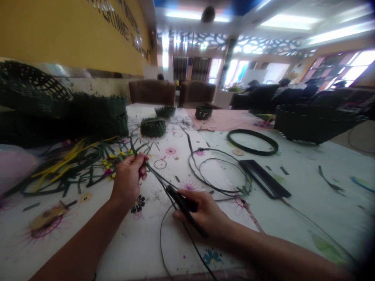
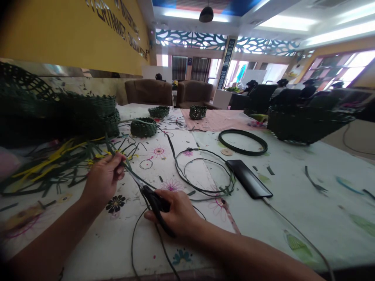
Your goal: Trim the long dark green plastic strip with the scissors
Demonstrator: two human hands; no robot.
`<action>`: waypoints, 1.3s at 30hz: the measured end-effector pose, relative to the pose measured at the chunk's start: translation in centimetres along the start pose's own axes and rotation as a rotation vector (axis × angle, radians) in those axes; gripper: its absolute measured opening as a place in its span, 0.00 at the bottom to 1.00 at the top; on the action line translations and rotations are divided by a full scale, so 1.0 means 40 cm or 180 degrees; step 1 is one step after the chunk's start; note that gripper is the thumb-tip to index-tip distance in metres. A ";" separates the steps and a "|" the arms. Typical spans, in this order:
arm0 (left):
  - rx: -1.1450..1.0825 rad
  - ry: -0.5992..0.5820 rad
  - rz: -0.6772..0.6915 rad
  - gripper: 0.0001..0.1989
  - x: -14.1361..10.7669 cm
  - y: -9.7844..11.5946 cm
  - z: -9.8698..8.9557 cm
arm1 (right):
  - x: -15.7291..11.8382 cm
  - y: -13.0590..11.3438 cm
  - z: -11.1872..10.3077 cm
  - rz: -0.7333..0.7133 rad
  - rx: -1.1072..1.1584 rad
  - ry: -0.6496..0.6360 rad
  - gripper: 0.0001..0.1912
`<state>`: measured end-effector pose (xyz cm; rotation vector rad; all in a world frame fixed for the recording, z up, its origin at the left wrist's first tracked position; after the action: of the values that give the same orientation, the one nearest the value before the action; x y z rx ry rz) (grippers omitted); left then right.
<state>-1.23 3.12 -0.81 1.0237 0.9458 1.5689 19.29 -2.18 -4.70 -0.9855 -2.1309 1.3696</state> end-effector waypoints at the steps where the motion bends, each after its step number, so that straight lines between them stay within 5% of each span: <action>1: -0.0056 0.0002 -0.0036 0.08 0.000 0.001 0.001 | -0.001 -0.001 0.001 -0.0008 0.0045 -0.0009 0.16; 9: -0.0334 -0.0021 -0.0206 0.08 -0.001 0.001 0.003 | -0.008 -0.012 0.017 -0.0049 0.0479 -0.0142 0.11; 24: -0.0152 -0.0160 -0.0283 0.10 -0.004 -0.014 -0.004 | -0.006 -0.003 0.012 0.0136 -0.0013 0.0021 0.14; 39: -0.0811 -0.0097 -0.0884 0.08 -0.006 -0.007 0.002 | -0.009 -0.013 0.012 0.0073 0.0068 -0.0037 0.09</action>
<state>-1.01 2.94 -1.09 0.7036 0.8049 1.3947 19.03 -2.88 -4.41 -0.9989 -2.1154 1.4094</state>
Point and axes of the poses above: each hand's wrist, its own x-axis towards the middle knuckle, its own z-axis out of the palm, y = z × x, the point moved 1 cm from there along x, towards the middle knuckle, and after that the axes turned 14 degrees about -y, right-handed, at the moved point
